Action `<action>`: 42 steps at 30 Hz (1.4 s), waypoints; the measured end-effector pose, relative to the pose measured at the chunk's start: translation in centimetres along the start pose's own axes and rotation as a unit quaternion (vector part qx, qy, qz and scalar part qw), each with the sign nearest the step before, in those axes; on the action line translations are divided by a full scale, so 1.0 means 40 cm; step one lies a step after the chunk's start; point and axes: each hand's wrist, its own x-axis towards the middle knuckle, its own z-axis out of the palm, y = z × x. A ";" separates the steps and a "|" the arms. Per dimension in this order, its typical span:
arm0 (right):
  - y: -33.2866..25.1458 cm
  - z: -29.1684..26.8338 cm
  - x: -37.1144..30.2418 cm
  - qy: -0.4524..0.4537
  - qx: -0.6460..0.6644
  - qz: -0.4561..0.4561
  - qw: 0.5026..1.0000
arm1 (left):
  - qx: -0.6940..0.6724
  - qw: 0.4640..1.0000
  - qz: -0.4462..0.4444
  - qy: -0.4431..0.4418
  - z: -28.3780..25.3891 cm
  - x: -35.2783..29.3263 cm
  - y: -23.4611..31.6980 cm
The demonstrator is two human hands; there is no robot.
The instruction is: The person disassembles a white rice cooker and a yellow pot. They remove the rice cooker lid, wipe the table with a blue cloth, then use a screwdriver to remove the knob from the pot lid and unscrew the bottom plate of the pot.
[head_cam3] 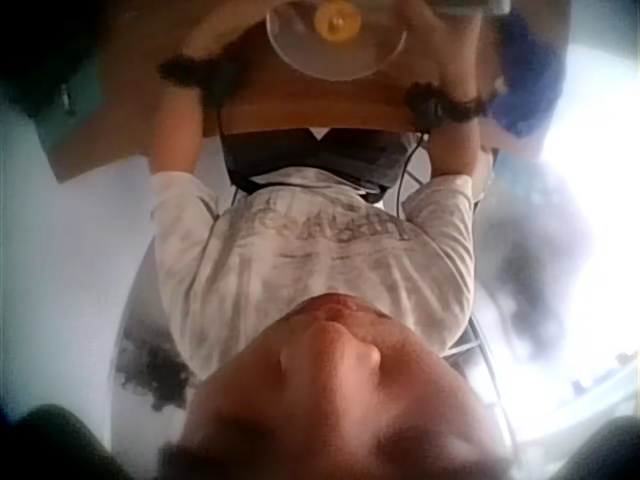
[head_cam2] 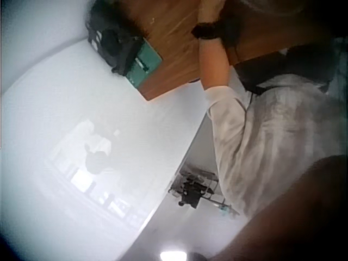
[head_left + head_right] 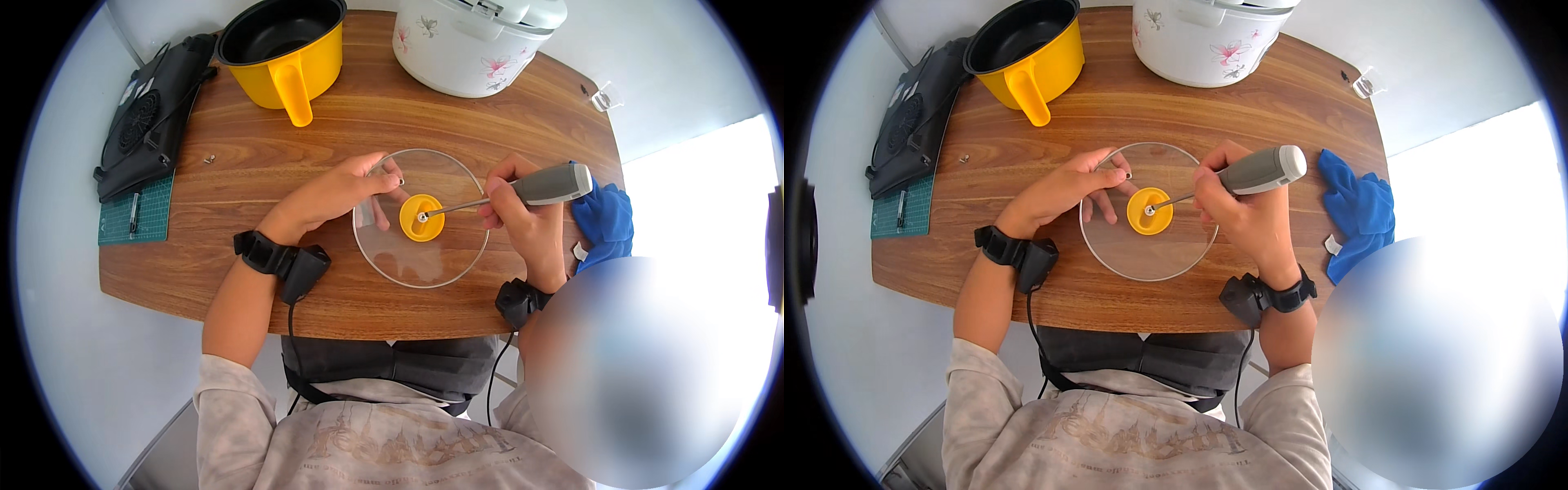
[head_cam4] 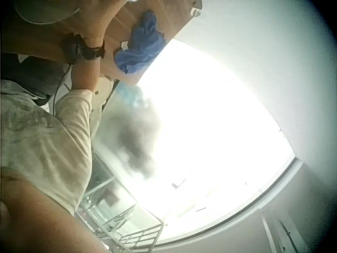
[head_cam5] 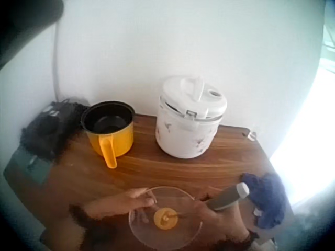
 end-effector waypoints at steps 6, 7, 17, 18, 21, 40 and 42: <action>0.008 0.000 -0.003 -0.008 -0.003 0.002 1.000 | 0.003 1.000 0.001 0.009 0.003 0.000 -0.005; 0.008 0.000 -0.003 -0.010 -0.003 0.000 1.000 | 0.002 1.000 0.002 0.009 0.003 -0.001 -0.004; -0.020 0.020 -0.029 -0.012 -0.061 -0.088 0.994 | 0.005 1.000 0.007 0.019 0.008 -0.009 0.001; -0.021 0.021 -0.029 -0.014 -0.065 -0.103 0.992 | 0.004 1.000 0.009 0.019 0.010 -0.010 0.002; -0.015 0.007 -0.031 -0.035 -0.142 -0.104 0.984 | 0.007 1.000 0.011 0.017 0.008 -0.009 0.004; 0.026 0.045 -0.019 0.036 -0.032 -0.176 0.983 | 0.006 1.000 0.010 0.027 0.012 -0.006 -0.005; 0.038 0.044 -0.015 0.034 -0.040 -0.233 0.971 | 0.008 1.000 0.008 0.029 0.013 -0.005 -0.005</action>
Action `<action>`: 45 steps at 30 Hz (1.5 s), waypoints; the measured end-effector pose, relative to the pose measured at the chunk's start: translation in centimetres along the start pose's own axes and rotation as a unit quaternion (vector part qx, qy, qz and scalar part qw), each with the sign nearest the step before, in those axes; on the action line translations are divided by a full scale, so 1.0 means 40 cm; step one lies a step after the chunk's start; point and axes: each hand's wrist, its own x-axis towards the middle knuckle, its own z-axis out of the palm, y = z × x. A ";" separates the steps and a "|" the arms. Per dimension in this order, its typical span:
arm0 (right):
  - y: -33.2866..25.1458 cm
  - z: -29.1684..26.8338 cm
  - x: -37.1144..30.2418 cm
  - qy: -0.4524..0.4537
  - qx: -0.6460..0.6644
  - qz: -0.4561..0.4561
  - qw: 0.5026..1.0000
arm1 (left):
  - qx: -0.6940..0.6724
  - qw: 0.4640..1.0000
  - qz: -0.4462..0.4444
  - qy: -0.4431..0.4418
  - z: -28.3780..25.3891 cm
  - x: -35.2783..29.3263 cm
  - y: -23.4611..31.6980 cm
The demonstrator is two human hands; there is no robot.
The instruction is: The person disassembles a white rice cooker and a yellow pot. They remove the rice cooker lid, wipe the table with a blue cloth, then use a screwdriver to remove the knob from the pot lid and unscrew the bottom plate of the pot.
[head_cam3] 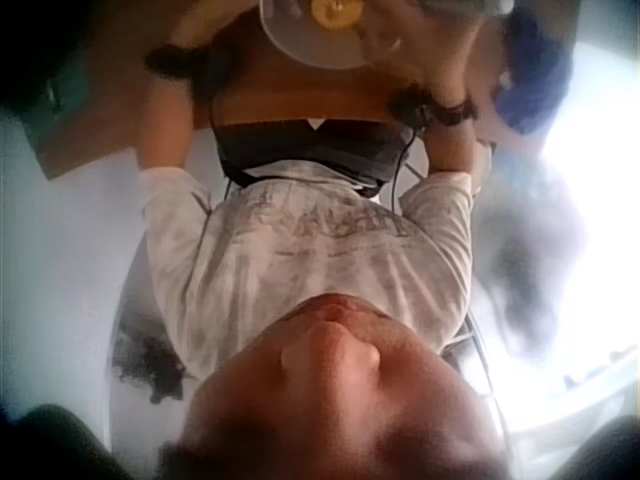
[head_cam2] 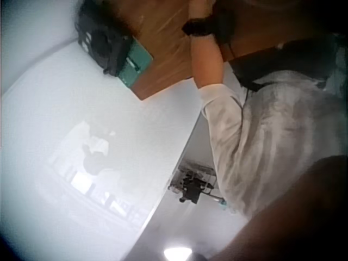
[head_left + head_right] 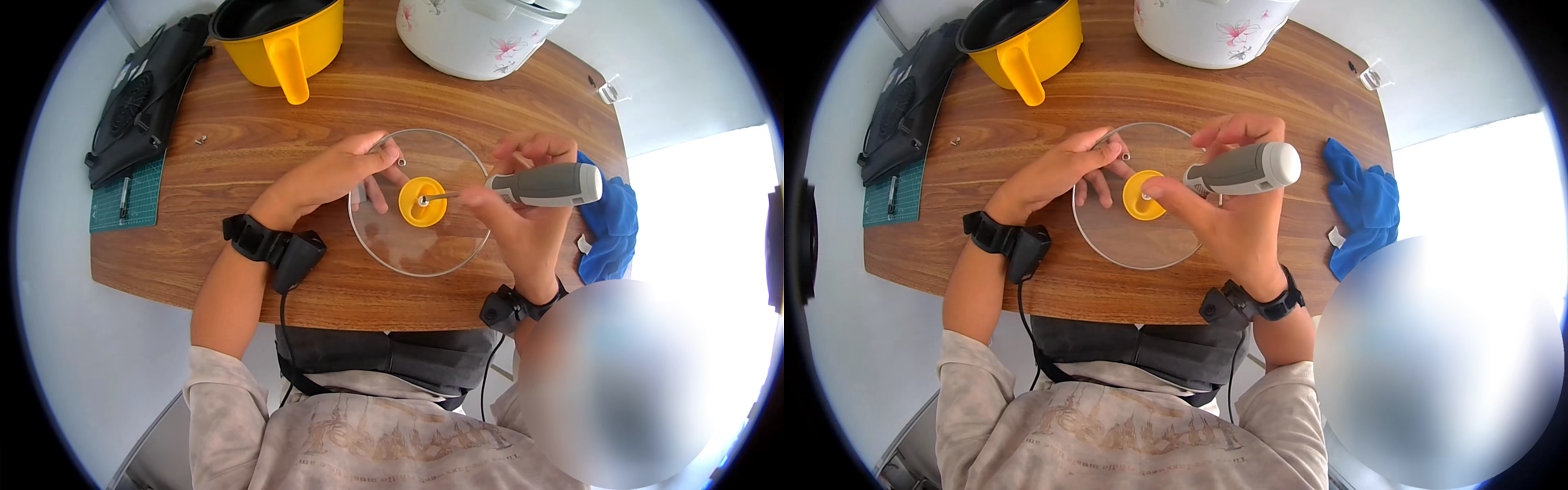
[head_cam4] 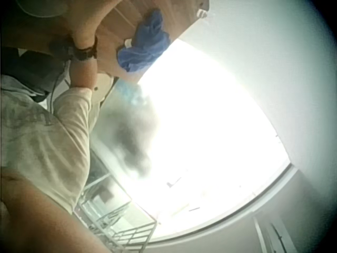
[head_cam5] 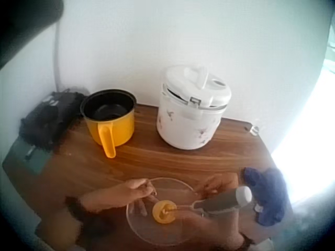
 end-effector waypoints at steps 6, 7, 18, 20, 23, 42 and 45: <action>-0.012 -0.001 -0.014 0.052 0.097 0.073 0.991 | 0.005 1.000 0.001 0.000 0.001 0.001 0.000; -0.009 -0.007 -0.012 0.039 0.050 0.068 0.996 | 0.008 1.000 0.004 0.000 -0.002 0.002 -0.004; -0.022 -0.046 0.019 0.012 -0.008 0.003 1.000 | 0.005 1.000 0.000 0.004 0.001 -0.002 0.000; -0.027 -0.042 0.018 -0.005 0.029 -0.002 1.000 | 0.008 1.000 -0.002 0.012 0.000 -0.001 -0.005; -0.029 -0.042 0.016 -0.027 0.069 -0.009 0.997 | 0.003 1.000 -0.003 0.010 0.002 -0.002 -0.004; -0.031 -0.029 0.002 -0.021 0.005 0.045 0.999 | 0.005 1.000 -0.005 -0.007 0.001 -0.003 -0.002; -0.029 -0.010 0.007 0.023 0.029 0.016 0.999 | 0.009 1.000 -0.011 -0.007 0.004 0.000 0.002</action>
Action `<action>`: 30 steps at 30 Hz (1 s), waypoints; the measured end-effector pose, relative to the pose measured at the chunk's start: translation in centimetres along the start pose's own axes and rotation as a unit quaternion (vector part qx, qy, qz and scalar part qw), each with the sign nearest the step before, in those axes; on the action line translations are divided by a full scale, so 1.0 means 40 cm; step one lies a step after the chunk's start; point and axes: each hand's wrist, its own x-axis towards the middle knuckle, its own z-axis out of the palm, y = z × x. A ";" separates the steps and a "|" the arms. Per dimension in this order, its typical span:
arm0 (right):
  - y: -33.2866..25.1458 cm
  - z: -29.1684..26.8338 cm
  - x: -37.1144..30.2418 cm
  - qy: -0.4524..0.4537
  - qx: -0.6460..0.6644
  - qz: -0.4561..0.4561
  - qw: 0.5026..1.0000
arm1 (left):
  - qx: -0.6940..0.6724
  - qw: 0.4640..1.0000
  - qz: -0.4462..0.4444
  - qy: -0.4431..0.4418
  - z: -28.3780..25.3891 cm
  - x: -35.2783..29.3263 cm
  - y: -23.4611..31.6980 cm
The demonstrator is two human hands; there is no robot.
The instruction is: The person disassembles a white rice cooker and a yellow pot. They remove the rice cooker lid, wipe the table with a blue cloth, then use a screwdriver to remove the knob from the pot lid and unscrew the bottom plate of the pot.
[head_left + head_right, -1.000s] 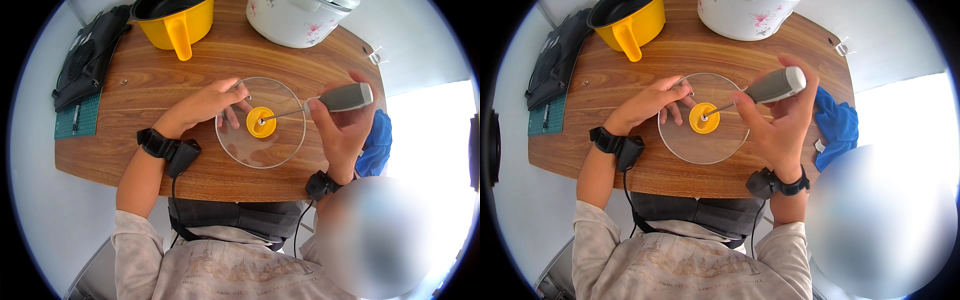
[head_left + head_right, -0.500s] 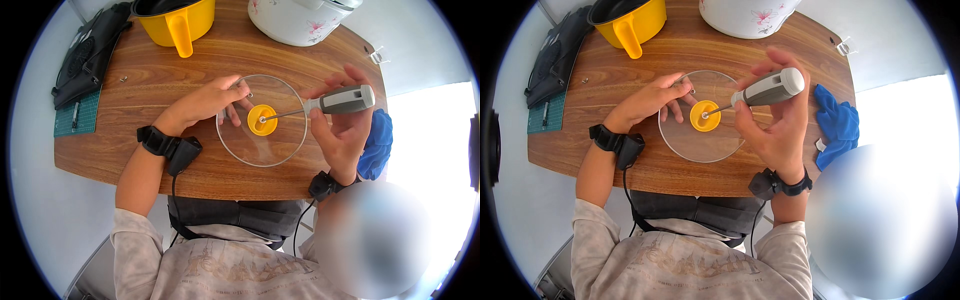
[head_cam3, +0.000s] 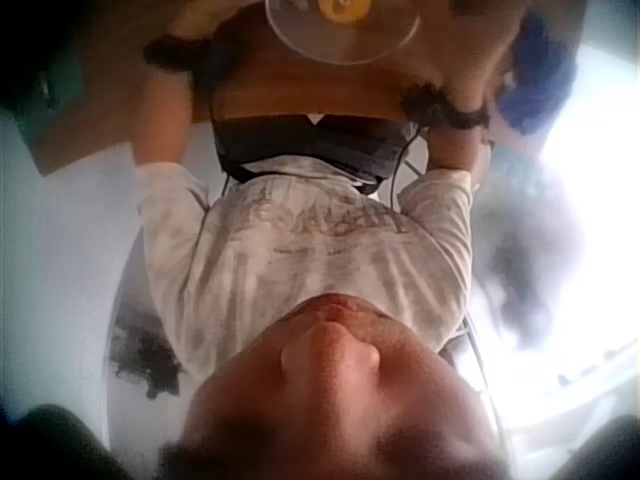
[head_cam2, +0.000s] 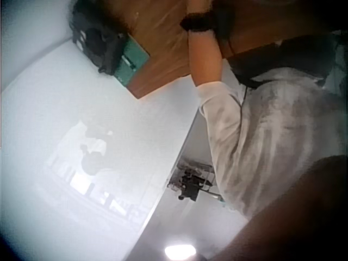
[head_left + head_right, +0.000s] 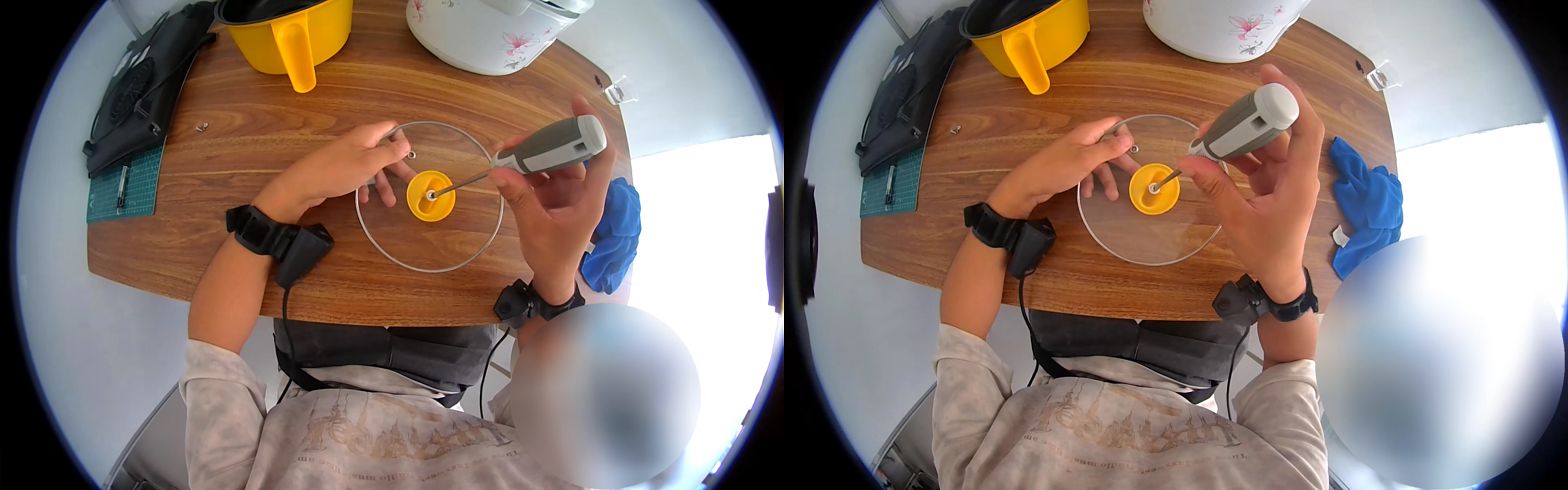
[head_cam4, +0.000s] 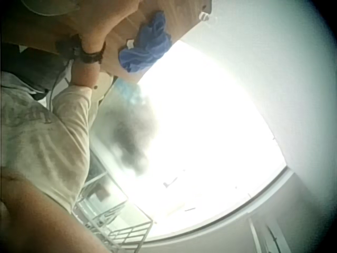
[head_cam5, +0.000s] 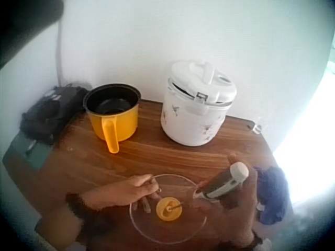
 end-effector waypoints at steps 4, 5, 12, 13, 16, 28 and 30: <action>-0.011 -0.009 0.005 -0.052 -0.008 0.024 0.998 | -0.004 1.000 -0.004 -0.005 -0.003 0.004 -0.004; -0.019 -0.010 0.005 -0.064 -0.007 0.025 0.998 | -0.005 1.000 -0.005 -0.011 -0.005 0.005 -0.005; -0.018 -0.015 0.003 -0.105 0.007 0.022 0.994 | 0.000 1.000 0.001 0.018 0.006 -0.004 0.004; -0.018 -0.016 0.006 -0.093 0.010 0.035 0.995 | 0.001 1.000 0.004 0.015 0.004 -0.002 0.001; -0.016 -0.024 0.017 -0.059 0.031 0.059 0.996 | -0.003 1.000 0.008 0.008 -0.004 0.003 -0.005; 0.039 -0.132 0.056 0.169 0.207 0.048 0.962 | -0.059 0.995 0.073 0.027 -0.007 -0.031 0.029; 0.043 -0.157 0.061 0.227 0.233 0.024 0.945 | -0.083 0.990 0.103 0.053 -0.005 -0.051 0.048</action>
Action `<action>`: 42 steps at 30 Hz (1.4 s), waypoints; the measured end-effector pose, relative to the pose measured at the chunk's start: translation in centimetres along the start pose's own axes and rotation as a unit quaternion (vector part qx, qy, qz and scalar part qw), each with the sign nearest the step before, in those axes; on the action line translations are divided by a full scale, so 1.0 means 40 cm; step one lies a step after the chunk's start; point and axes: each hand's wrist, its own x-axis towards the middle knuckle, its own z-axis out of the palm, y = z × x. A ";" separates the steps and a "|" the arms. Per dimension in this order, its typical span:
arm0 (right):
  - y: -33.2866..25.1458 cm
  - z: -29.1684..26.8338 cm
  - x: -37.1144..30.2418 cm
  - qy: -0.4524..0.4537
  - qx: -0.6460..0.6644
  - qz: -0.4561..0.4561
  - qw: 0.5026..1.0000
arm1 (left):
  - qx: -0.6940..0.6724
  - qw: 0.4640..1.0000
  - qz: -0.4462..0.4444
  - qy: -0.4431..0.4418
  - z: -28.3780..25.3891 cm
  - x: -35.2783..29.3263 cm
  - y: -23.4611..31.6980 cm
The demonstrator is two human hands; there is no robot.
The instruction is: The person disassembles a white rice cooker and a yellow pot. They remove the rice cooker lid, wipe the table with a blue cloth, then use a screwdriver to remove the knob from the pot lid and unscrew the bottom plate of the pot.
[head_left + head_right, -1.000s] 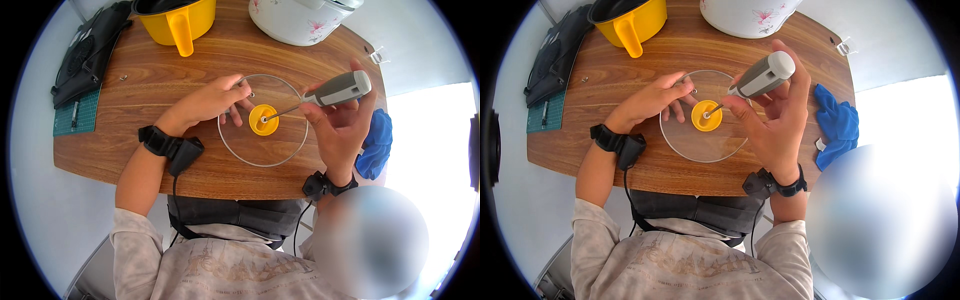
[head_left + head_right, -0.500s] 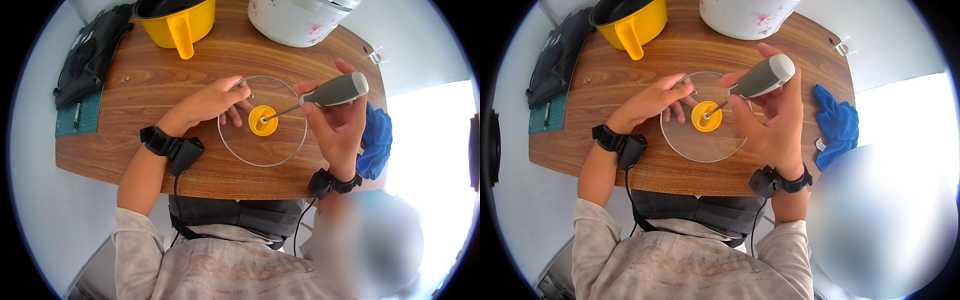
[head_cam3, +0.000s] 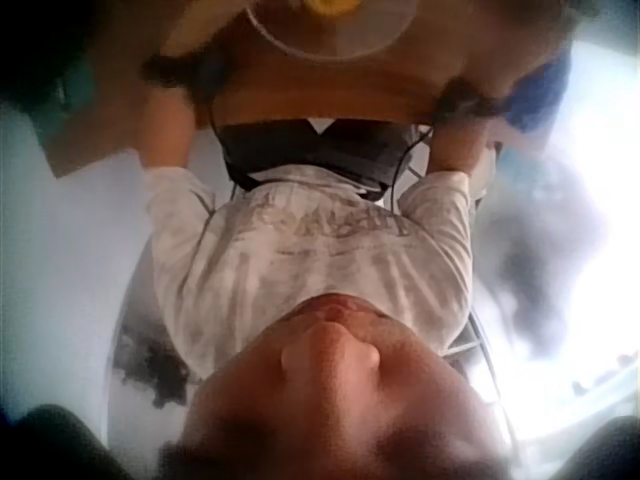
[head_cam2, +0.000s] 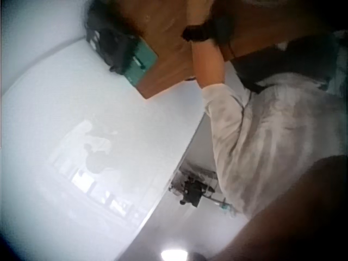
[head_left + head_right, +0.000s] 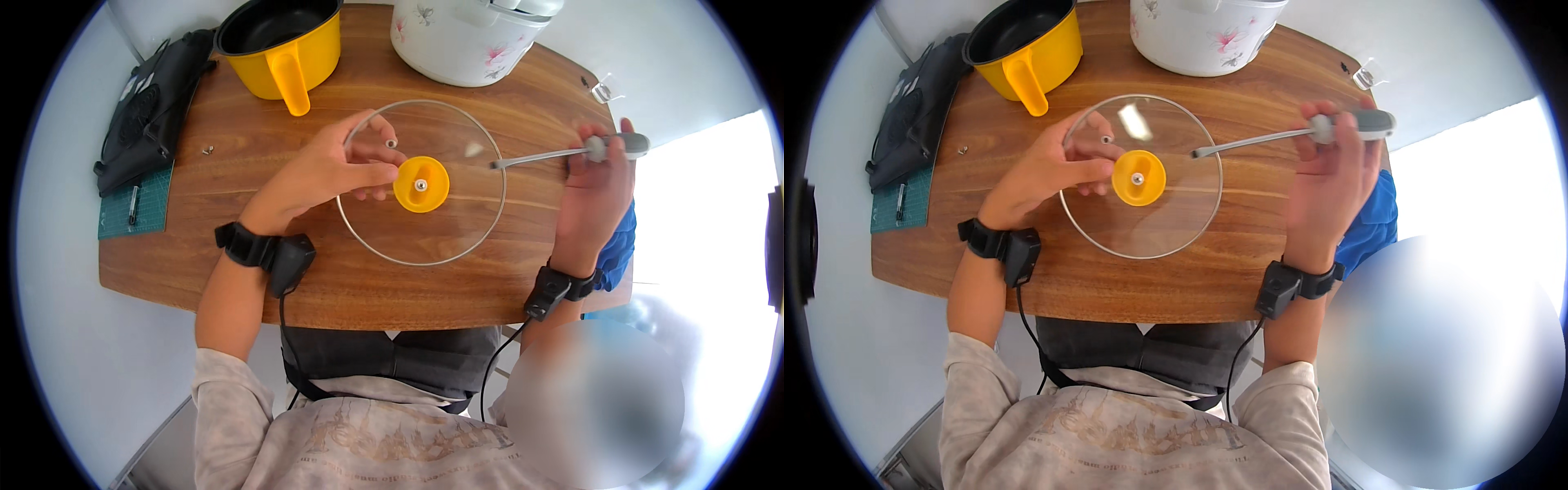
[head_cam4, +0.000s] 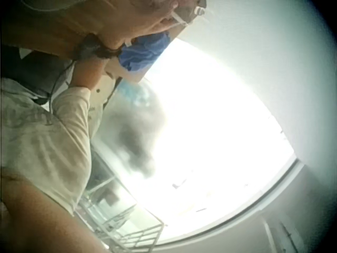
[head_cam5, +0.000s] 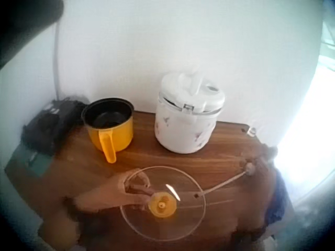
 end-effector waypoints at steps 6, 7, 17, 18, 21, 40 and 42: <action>-0.019 -0.085 0.063 0.101 0.123 -0.011 0.987 | 0.188 0.952 0.232 0.074 0.009 -0.029 0.040; -0.019 -0.091 0.067 0.108 0.130 -0.003 0.986 | 0.225 0.930 0.281 0.072 0.013 -0.029 0.037; 0.002 -0.059 0.047 0.034 0.086 0.072 0.993 | 0.434 0.762 0.473 0.082 0.057 -0.013 0.015; 0.001 -0.055 0.044 0.030 0.087 0.075 0.993 | 0.427 0.765 0.473 0.091 0.061 -0.016 0.014; -0.020 -0.027 0.027 0.016 0.081 0.063 0.995 | 0.410 0.775 0.466 0.117 0.063 -0.023 -0.004; -0.019 0.165 -0.042 -0.324 -0.471 0.145 0.808 | 0.416 0.761 0.491 0.085 0.065 -0.028 0.004; -0.007 0.164 -0.032 -0.326 -0.462 0.164 0.808 | 0.431 0.749 0.498 0.076 0.064 -0.032 0.010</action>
